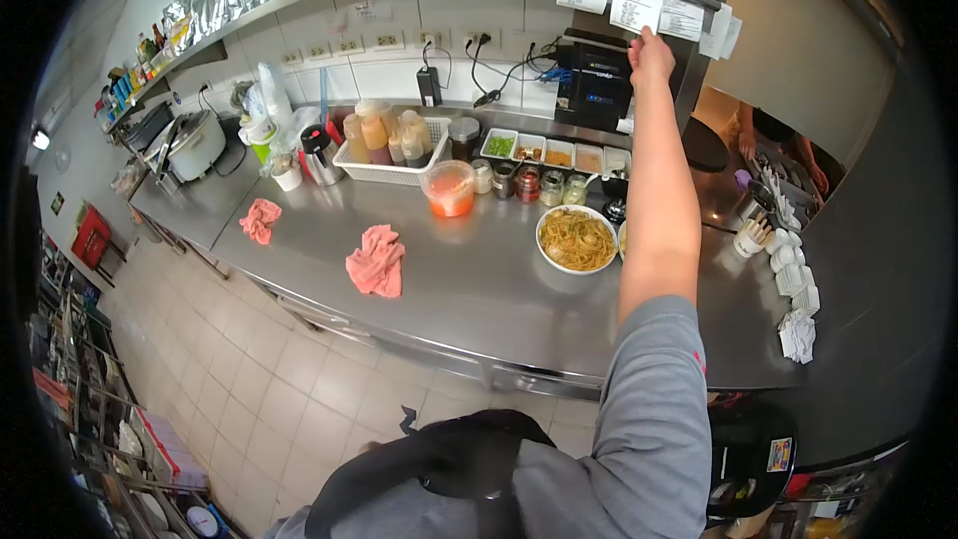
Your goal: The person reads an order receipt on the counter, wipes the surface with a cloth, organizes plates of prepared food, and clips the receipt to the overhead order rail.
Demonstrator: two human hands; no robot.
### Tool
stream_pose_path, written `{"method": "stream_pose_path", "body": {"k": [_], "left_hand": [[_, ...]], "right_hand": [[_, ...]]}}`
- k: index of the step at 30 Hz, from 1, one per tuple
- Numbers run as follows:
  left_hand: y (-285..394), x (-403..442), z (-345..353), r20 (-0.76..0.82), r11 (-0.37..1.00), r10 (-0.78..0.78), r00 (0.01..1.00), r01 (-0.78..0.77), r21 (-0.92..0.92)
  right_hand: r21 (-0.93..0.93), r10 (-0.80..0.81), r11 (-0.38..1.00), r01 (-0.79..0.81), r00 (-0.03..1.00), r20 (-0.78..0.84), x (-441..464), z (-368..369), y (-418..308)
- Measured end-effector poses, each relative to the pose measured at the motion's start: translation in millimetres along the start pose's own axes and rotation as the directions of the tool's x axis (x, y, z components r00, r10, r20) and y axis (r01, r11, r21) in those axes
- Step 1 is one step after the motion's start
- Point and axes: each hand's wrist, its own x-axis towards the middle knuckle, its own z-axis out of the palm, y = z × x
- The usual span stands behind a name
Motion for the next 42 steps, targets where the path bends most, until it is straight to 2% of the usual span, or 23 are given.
{"method": "stream_pose_path", "body": {"k": [1, 2, 4, 5, 6, 7, 8, 9, 10, 11, 14, 16, 17, 19, 20, 21, 23, 27, 29, 35, 39, 41, 42], "left_hand": [[23.7, -11.1, -16.7, -0.015, 0.998, 0.037, 0.999, -0.036, 0.052], [8.4, 21.6, -16.0, 0.067, 0.956, 0.195, 0.979, -0.205, 0.212], [37.6, 38.8, -10.1, -0.142, 0.934, 0.356, 0.924, -0.352, 0.051], [85.6, 22.1, -16.6, -0.250, 0.928, 0.370, 0.895, -0.366, 0.064], [127.2, 12.2, -18.9, -0.268, 0.892, 0.376, 0.887, -0.425, -0.156], [161.4, 6.3, -16.0, -0.288, 0.859, 0.378, 0.880, -0.450, -0.246], [193.9, 0.8, -11.0, -0.314, 0.816, 0.379, 0.871, -0.474, -0.331], [227.3, -10.4, -5.3, -0.355, 0.772, 0.416, 0.837, -0.532, -0.348], [259.3, -22.1, -0.1, -0.397, 0.726, 0.452, 0.799, -0.588, -0.356], [288.8, -34.5, 6.1, -0.406, 0.704, 0.551, 0.729, -0.667, -0.243], [348.3, -48.7, 30.9, -0.304, 0.493, 0.841, 0.447, -0.866, 0.090], [373.5, -53.1, 51.9, -0.260, 0.455, 0.876, 0.406, -0.875, 0.165], [385.4, -56.5, 58.6, -0.250, 0.414, 0.898, 0.362, -0.888, 0.202], [394.0, -48.1, 75.5, -0.243, 0.432, 0.894, 0.377, -0.869, 0.240], [392.9, -48.1, 79.5, -0.242, 0.445, 0.888, 0.391, -0.864, 0.238], [393.7, -47.3, 80.8, -0.244, 0.471, 0.876, 0.415, -0.846, 0.251], [397.7, -46.3, 82.0, -0.250, 0.501, 0.860, 0.444, -0.826, 0.257], [397.3, -45.0, 78.4, -0.251, 0.504, 0.859, 0.447, -0.825, 0.256], [398.4, -46.8, 76.8, -0.218, 0.500, 0.863, 0.457, -0.837, 0.224], [397.6, -46.1, 77.8, -0.222, 0.538, 0.840, 0.496, -0.816, 0.211], [400.3, -49.4, 76.3, -0.233, 0.571, 0.817, 0.527, -0.798, 0.195], [399.6, -48.2, 74.2, -0.218, 0.543, 0.836, 0.503, -0.816, 0.198], [399.0, -46.2, 74.9, -0.222, 0.544, 0.835, 0.503, -0.816, 0.196]], "right_hand": [[-0.014, -0.107, 0.994, 0.106, 0.993, -0.044, -16.1, -2.0, 1.8], [0.093, -0.151, 0.984, 0.152, 0.988, -0.017, -40.7, -8.4, 3.7], [0.117, -0.222, 0.971, 0.207, 0.965, 0.141, -75.8, -42.9, 35.8], [0.028, -0.272, 0.962, 0.272, 0.934, 0.230, -100.8, -68.6, 66.3], [-0.207, -0.242, 0.940, 0.272, 0.957, 0.158, -166.6, -75.7, 77.8], [-0.281, -0.092, 0.947, 0.156, 0.969, 0.229, -214.7, -97.8, 97.1], [-0.236, -0.181, 0.936, 0.263, 0.930, 0.320, -251.2, -128.6, 142.8], [-0.340, 0.102, 0.940, 0.036, 0.920, 0.379, -289.2, -167.0, 179.7], [-0.447, 0.179, 0.894, -0.026, 0.935, 0.305, -329.6, -200.4, 214.9], [-0.796, 0.362, 0.602, 0.066, 0.866, 0.346, -355.7, -225.9, 214.8], [-0.821, 0.441, 0.570, -0.026, 0.853, 0.279, -400.9, -274.7, 223.4], [-0.831, 0.357, 0.491, 0.262, 0.810, 0.466, -405.2, -293.5, 216.5], [-0.839, 0.389, 0.483, 0.250, 0.797, 0.462, -407.5, -299.1, 209.4], [-0.803, 0.387, 0.486, 0.344, 0.740, 0.551, -400.5, -295.5, 197.8], [-0.807, 0.418, 0.407, 0.428, 0.699, 0.581, -395.6, -297.0, 196.7], [-0.808, 0.424, 0.409, 0.424, 0.696, 0.580, -390.6, -292.5, 193.1], [-0.828, 0.656, 0.164, 0.537, 0.567, 0.498, -378.9, -281.1, 180.1], [-0.810, 0.645, 0.196, 0.552, 0.549, 0.531, -370.7, -260.4, 179.2], [-0.782, 0.692, 0.212, 0.586, 0.476, 0.544, -373.2, -258.8, 183.5], [-0.674, 0.674, 0.242, 0.698, 0.378, 0.634, -384.5, -256.0, 204.2], [-0.580, 0.648, 0.200, 0.789, 0.337, 0.683, -380.8, -259.2, 206.7], [-0.632, 0.656, -0.025, 0.774, 0.490, 0.574, -354.1, -266.7, 202.6], [-0.629, 0.657, -0.025, 0.777, 0.488, 0.575, -342.5, -266.3, 194.1]]}}
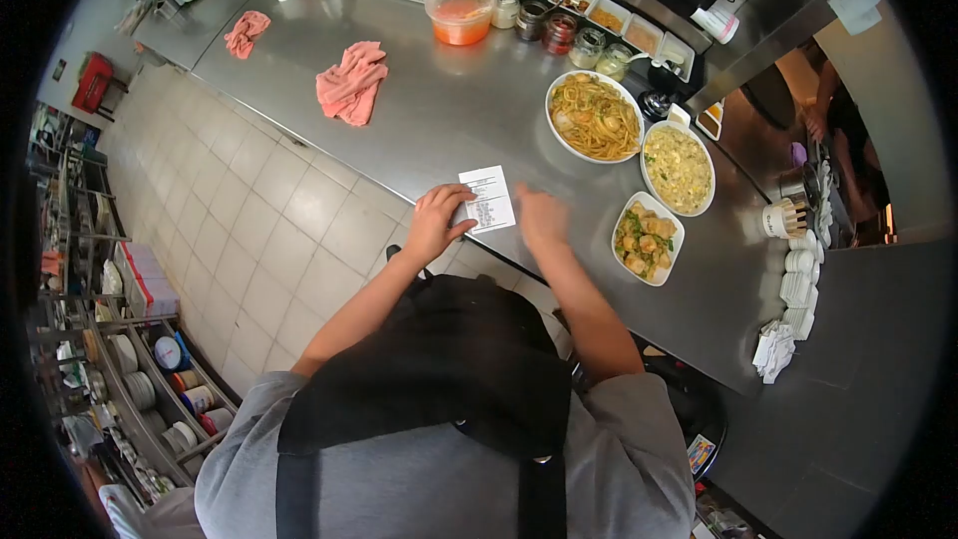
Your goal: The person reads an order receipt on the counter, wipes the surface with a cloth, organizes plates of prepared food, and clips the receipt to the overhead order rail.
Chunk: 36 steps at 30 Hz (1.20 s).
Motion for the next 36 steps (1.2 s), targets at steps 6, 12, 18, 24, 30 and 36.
{"method": "stream_pose_path", "body": {"k": [6, 12, 18, 24, 30, 36], "left_hand": [[0.2, 0.4, -2.8, 0.040, 1.000, -0.018, 0.999, 0.018, 0.006], [-4.4, 1.2, -5.5, 0.082, 0.999, 0.007, 0.997, -0.005, -0.033], [-5.6, 0.4, -4.7, 0.091, 0.999, -0.003, 0.996, 0.007, -0.046], [-5.9, -0.6, -4.6, 0.095, 0.998, -0.009, 0.995, 0.015, -0.057], [-6.3, -1.5, -6.2, 0.122, 0.997, 0.002, 0.993, 0.007, -0.074], [-8.1, -2.2, -4.0, 0.115, 0.997, 0.001, 0.993, 0.008, -0.077]], "right_hand": [[0.063, 0.007, 0.998, -0.006, 1.000, -0.014, -12.2, -26.4, -11.2], [0.173, 0.007, 0.985, -0.017, 0.998, 0.058, -16.8, 7.8, -14.0], [0.195, 0.029, 0.980, -0.049, 0.994, 0.106, -17.7, 0.8, -17.3], [0.227, -0.002, 0.974, -0.018, 0.996, 0.089, -24.1, -4.7, -25.0], [0.238, 0.030, 0.969, -0.060, 0.992, 0.125, -25.1, -2.3, -21.4], [0.295, -0.036, 0.955, 0.003, 0.994, 0.107, -31.1, -1.2, -29.2]]}}
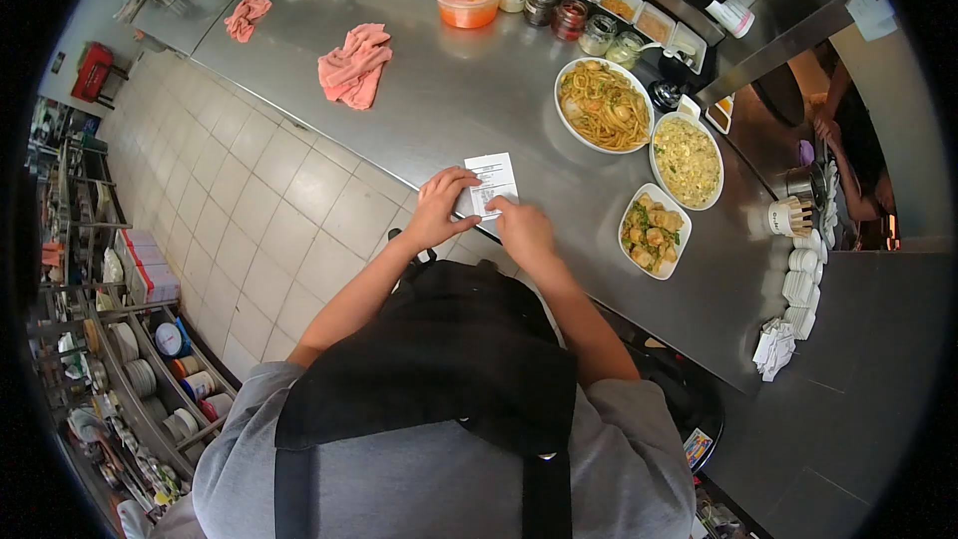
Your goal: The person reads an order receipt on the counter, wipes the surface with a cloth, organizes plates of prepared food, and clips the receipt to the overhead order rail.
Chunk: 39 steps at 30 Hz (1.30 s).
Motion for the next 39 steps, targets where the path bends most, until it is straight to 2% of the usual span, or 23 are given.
{"method": "stream_pose_path", "body": {"k": [3, 6, 8, 9, 11, 12, 14, 15, 20, 23, 33, 35, 39], "left_hand": [[-0.1, -0.5, 0.4, 0.010, 1.000, -0.003, 1.000, 0.003, -0.001], [-0.2, -0.9, 3.2, 0.002, 1.000, -0.004, 1.000, 0.004, -0.009], [-0.5, -0.7, 4.5, -0.006, 1.000, -0.004, 1.000, 0.004, 0.010], [-0.7, -0.8, 3.7, -0.005, 1.000, -0.002, 1.000, 0.003, 0.012], [0.5, -0.9, 3.4, 0.024, 1.000, -0.013, 1.000, 0.013, 0.023], [0.6, -0.9, 3.6, 0.022, 1.000, -0.013, 1.000, 0.012, 0.022], [0.2, 0.0, 4.6, 0.013, 0.999, -0.016, 1.000, 0.015, 0.029], [0.5, 0.1, 4.6, 0.013, 1.000, -0.010, 1.000, 0.010, 0.026], [2.6, -1.4, 1.3, 0.005, 1.000, -0.006, 1.000, 0.006, 0.019], [-0.5, -1.6, 2.5, 0.015, 1.000, 0.001, 1.000, -0.001, 0.018], [3.5, -2.1, 4.7, 0.003, 0.999, -0.019, 1.000, 0.019, 0.030], [4.5, -2.3, 4.3, -0.001, 0.999, -0.017, 1.000, 0.017, 0.029], [3.1, -2.1, 5.0, -0.007, 0.999, -0.015, 1.000, 0.016, 0.046]], "right_hand": [[0.043, -0.035, 0.998, 0.035, 0.999, -0.007, -1.7, 8.7, -6.5], [-0.053, -0.051, 0.997, 0.051, 0.999, 0.008, -2.6, 16.1, -6.9], [-0.196, -0.157, 0.969, 0.147, 0.987, -0.035, -4.9, 15.9, 3.9], [-0.195, -0.157, 0.970, 0.147, 0.987, -0.037, -5.9, 10.3, 9.4], [-0.410, 0.032, 0.911, -0.044, 0.999, -0.035, -8.3, -7.5, 25.3], [-0.412, 0.031, 0.910, -0.043, 0.999, -0.035, -9.1, -14.1, 34.0], [-0.355, 0.046, 0.930, -0.099, 0.987, -0.153, -10.9, -24.4, 46.9], [-0.357, 0.049, 0.928, -0.103, 0.986, -0.157, -12.6, -26.3, 43.8], [-0.125, 0.000, 0.992, -0.009, 0.997, -0.071, -19.3, -9.1, 11.7], [-0.050, 0.016, 0.999, -0.019, 0.998, -0.066, -21.0, 9.3, 18.8], [-0.059, -0.010, 0.998, 0.008, 0.999, -0.044, -14.0, 2.4, 18.9], [0.006, -0.041, 0.999, 0.042, 0.997, -0.070, -9.4, 1.2, 19.3], [0.016, -0.014, 1.000, 0.015, 0.998, -0.060, -0.2, -6.0, 5.6]]}}
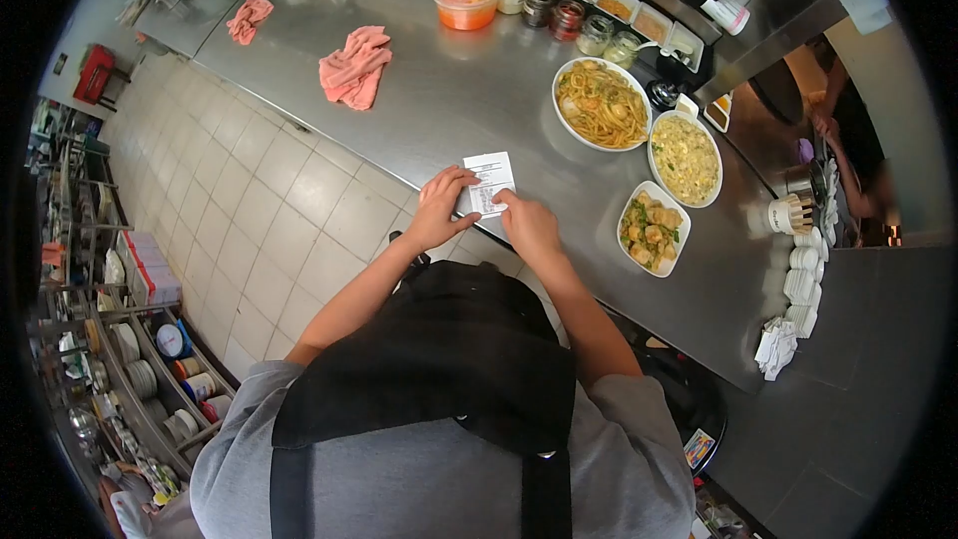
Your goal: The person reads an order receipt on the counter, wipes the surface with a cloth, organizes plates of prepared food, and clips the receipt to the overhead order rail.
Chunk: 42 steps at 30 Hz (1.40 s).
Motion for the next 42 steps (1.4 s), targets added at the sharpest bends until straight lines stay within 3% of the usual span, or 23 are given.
{"method": "stream_pose_path", "body": {"k": [18, 21, 24, 26, 27, 29, 38, 42], "left_hand": [[-0.3, 1.7, -0.8, 0.022, 1.000, -0.015, 1.000, 0.016, -0.013], [0.3, 1.6, 1.3, 0.010, 1.000, -0.013, 1.000, 0.013, -0.009], [0.0, 2.1, -1.5, 0.008, 1.000, -0.011, 1.000, 0.011, -0.004], [1.6, 2.0, -1.1, 0.008, 1.000, -0.018, 1.000, 0.018, -0.002], [0.3, 1.2, -0.4, 0.008, 1.000, -0.016, 1.000, 0.016, -0.003], [-2.4, 1.0, 2.4, -0.006, 1.000, -0.013, 1.000, 0.013, 0.004], [-3.8, 0.4, 0.5, 0.005, 1.000, 0.018, 1.000, -0.018, -0.005], [-2.4, 0.8, -0.5, 0.001, 1.000, 0.022, 1.000, -0.022, 0.004]], "right_hand": [[-0.013, -0.096, 0.995, 0.096, 0.995, 0.003, 4.7, 18.3, -13.0], [-0.111, -0.064, 0.992, 0.066, 0.998, 0.024, -0.7, 24.7, -8.5], [-0.250, -0.040, 0.968, 0.022, 0.997, -0.065, 0.1, 16.3, 19.7], [-0.407, 0.144, 0.900, -0.156, 0.988, -0.060, -1.3, -15.5, 30.4], [-0.408, 0.146, 0.899, -0.158, 0.987, -0.062, -3.2, -21.1, 33.5], [-0.330, 0.071, 0.939, -0.096, 0.994, -0.086, -6.2, -30.6, 38.2], [-0.033, 0.045, 0.998, -0.044, 0.999, 0.020, -12.5, -0.6, 4.0], [-0.011, -0.001, 1.000, 0.002, 1.000, 0.026, -13.3, 16.4, -5.1]]}}
